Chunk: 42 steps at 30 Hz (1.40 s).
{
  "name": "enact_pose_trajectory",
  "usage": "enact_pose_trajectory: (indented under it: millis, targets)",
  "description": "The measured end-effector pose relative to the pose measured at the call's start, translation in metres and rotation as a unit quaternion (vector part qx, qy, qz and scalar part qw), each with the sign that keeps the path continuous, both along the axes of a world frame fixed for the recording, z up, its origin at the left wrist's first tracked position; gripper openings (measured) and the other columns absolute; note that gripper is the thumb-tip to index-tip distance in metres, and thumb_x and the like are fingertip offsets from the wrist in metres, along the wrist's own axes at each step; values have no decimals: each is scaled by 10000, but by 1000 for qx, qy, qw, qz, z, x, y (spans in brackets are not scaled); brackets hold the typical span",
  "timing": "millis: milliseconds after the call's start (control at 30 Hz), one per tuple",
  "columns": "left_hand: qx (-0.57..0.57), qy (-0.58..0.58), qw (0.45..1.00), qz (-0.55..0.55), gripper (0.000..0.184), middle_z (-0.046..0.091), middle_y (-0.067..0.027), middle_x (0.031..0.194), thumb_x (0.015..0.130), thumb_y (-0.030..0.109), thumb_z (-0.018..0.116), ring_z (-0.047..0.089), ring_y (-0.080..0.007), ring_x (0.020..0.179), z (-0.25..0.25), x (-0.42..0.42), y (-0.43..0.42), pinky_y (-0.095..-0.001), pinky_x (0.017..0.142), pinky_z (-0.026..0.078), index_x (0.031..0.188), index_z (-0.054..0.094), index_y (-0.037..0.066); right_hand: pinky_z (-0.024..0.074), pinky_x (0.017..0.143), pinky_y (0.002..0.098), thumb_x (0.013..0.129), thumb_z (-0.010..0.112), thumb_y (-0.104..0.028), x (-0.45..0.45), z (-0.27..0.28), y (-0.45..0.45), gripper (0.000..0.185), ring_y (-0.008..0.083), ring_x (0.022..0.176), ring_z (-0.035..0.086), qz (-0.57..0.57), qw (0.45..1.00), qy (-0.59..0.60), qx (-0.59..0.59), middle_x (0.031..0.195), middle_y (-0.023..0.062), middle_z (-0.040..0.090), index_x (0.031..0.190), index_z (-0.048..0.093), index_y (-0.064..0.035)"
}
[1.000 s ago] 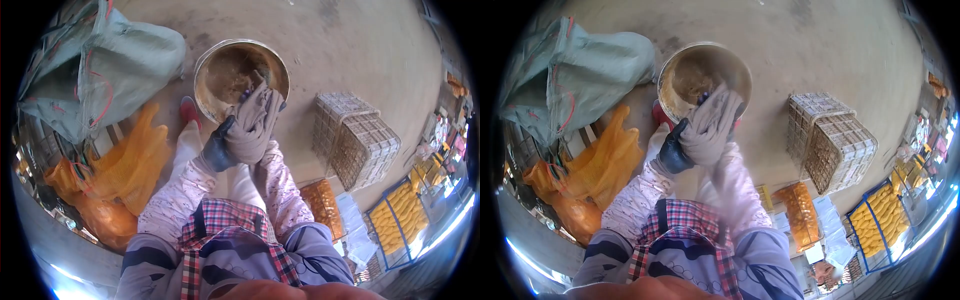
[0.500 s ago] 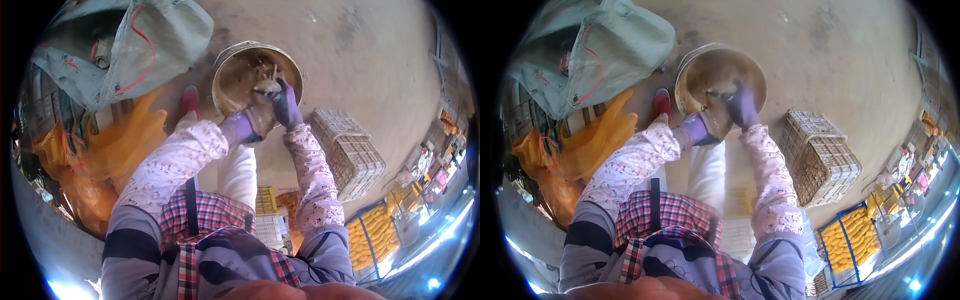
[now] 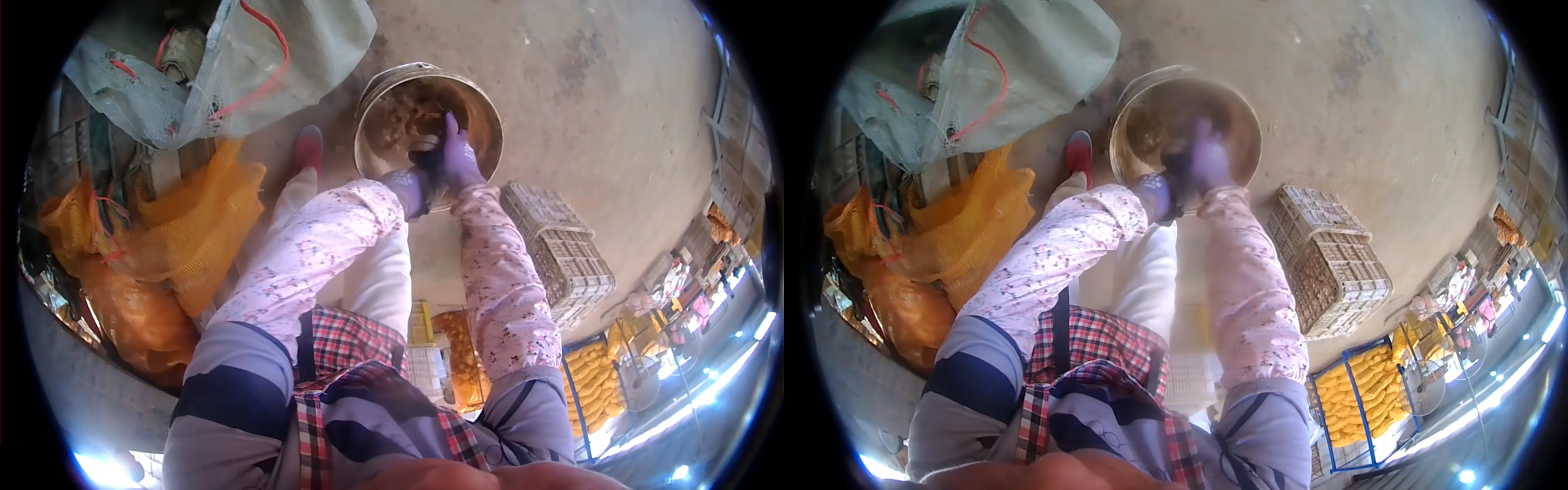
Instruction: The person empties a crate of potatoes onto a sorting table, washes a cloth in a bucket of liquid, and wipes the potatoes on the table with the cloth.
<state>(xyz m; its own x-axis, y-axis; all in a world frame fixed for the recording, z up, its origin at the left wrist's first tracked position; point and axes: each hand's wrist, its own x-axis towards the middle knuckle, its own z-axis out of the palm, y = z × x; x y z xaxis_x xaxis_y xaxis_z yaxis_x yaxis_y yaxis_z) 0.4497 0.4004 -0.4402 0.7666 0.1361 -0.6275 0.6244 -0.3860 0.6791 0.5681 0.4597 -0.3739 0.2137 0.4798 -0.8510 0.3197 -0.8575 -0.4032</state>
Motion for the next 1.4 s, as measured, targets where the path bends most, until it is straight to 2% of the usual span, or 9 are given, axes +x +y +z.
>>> enact_pose_trajectory:
  millis: [100,200,300,567,800,900,1033,1333,1400]
  targets:
    - [-64,-37,997,3,367,677,-88,895,705,303,714,643,-240,808,-21,-7,-10,-361,709,500,1000,657,93,476,879,352,875,540,-441,40,-55,-37,687,287,1065,563,136,984,45,101,1157,208,528,1333,313,18]
    - [-106,-65,985,122,371,663,-80,797,715,354,710,639,-196,752,76,-24,53,-333,681,494,965,652,86,444,943,349,767,708,-300,42,-4,-24,750,285,1133,526,-41,980,178,73,1246,199,482,1331,342,33]
    - [-731,22,508,455,278,634,-78,1040,891,265,551,610,-196,916,-24,-34,5,-322,832,468,1075,593,61,424,966,346,699,785,-180,63,18,-36,715,256,1182,489,130,948,125,262,1316,196,438,1277,434,55]
    - [-368,-106,918,101,236,626,-19,957,828,61,641,567,-96,876,50,-32,80,-277,766,455,1059,600,36,479,825,305,624,834,-141,63,67,-55,744,190,970,570,-125,944,226,204,1085,108,608,1248,472,43]
    - [-437,-456,731,257,353,581,-70,1120,799,113,687,527,-140,1025,39,-15,72,-286,904,413,1121,554,52,468,810,281,608,828,-153,61,110,-49,647,146,935,566,-77,961,231,130,1024,65,621,1163,549,24]
    - [-739,-238,524,349,326,538,-76,1193,861,145,612,513,-159,1060,-12,-5,42,-313,903,425,1153,519,35,444,844,295,617,823,-250,55,115,-57,630,144,942,554,-73,964,193,166,1016,46,608,1122,565,24]
    - [-546,-449,652,275,232,598,-136,993,841,126,593,596,-224,933,70,-26,76,-342,826,497,1026,586,-14,440,833,302,588,793,-176,47,116,-56,536,195,913,568,87,956,84,269,956,67,597,1050,600,15]
    - [-812,-363,353,289,294,604,-144,941,877,219,568,602,-226,884,36,-17,41,-334,789,487,1018,556,-39,456,876,374,529,796,-176,18,149,-40,529,329,962,593,170,946,83,263,1030,153,609,987,609,10]
    - [-691,-386,526,312,251,601,-132,984,879,190,572,590,-225,926,40,-27,51,-329,832,465,1010,584,-23,455,872,366,571,798,-225,18,144,-41,555,326,967,592,196,919,73,334,1036,158,611,1038,606,4]
